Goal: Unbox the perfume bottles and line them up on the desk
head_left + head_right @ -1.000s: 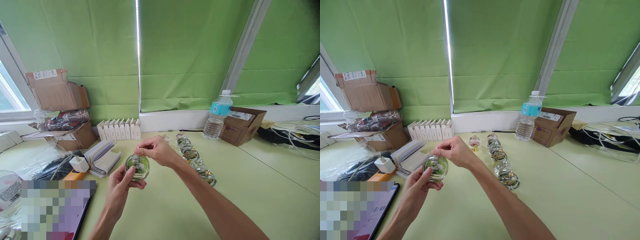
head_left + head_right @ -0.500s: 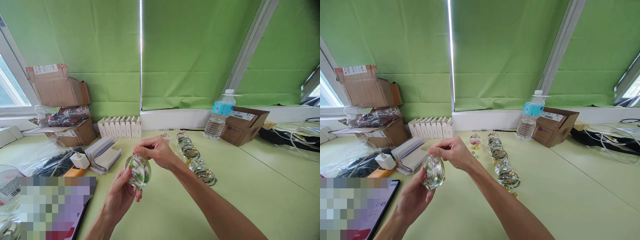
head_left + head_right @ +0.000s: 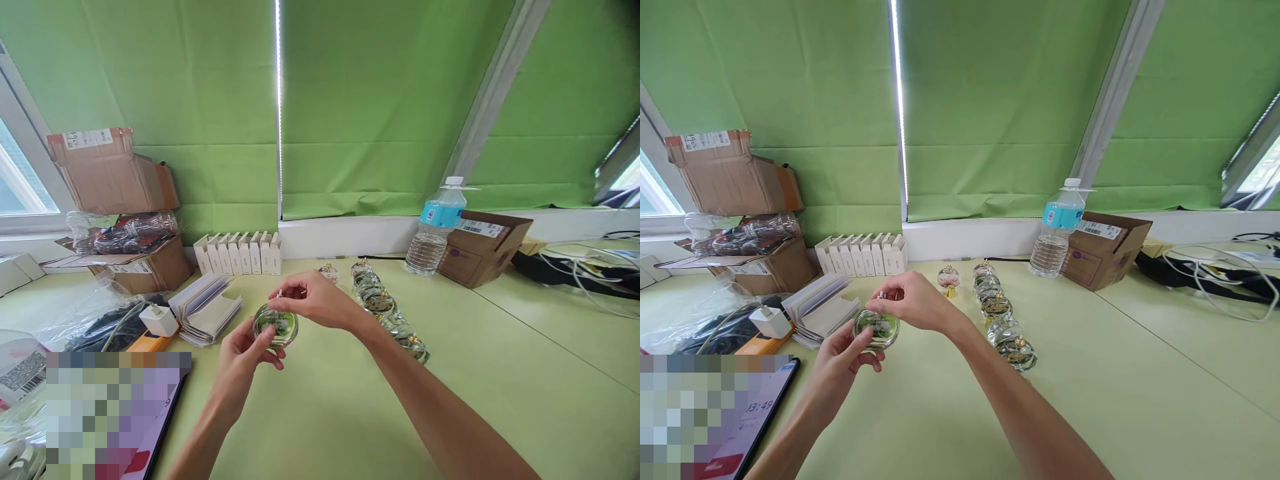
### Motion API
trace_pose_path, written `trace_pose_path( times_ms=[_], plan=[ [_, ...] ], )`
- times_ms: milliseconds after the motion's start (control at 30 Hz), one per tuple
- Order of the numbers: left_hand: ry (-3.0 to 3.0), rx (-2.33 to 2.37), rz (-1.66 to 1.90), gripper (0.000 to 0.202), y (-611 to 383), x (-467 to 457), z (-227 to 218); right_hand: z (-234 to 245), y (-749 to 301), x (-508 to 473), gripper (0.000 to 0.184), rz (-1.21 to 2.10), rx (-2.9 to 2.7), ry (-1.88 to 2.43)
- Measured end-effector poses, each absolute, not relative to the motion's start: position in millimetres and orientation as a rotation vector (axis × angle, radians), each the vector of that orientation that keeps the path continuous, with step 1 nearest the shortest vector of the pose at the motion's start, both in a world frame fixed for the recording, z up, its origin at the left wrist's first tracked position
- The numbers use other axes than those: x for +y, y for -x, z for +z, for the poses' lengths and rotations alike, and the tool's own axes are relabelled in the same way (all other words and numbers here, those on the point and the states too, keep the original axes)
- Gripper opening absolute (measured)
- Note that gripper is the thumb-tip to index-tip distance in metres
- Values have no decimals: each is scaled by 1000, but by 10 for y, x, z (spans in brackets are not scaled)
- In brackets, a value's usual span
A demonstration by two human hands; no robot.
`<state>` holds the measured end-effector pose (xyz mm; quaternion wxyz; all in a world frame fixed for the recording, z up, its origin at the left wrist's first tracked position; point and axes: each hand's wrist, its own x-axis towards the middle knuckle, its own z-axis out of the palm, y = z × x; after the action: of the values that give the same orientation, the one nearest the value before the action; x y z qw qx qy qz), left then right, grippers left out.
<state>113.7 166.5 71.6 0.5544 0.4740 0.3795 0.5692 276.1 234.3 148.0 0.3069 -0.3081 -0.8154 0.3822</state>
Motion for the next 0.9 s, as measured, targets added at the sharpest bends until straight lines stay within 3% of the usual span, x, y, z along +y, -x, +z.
trace_pose_path(
  times_ms=[567, 900],
  plan=[
    [-1122, 910, 1333, 27, -1191, 1656, 663, 1504, -2857, 2384, 38, 1059, -2231, 835],
    [-1144, 964, 1357, 32, -1254, 1657, 641, 1544, -2912, 2365, 27, 1072, -2253, 904]
  ],
)
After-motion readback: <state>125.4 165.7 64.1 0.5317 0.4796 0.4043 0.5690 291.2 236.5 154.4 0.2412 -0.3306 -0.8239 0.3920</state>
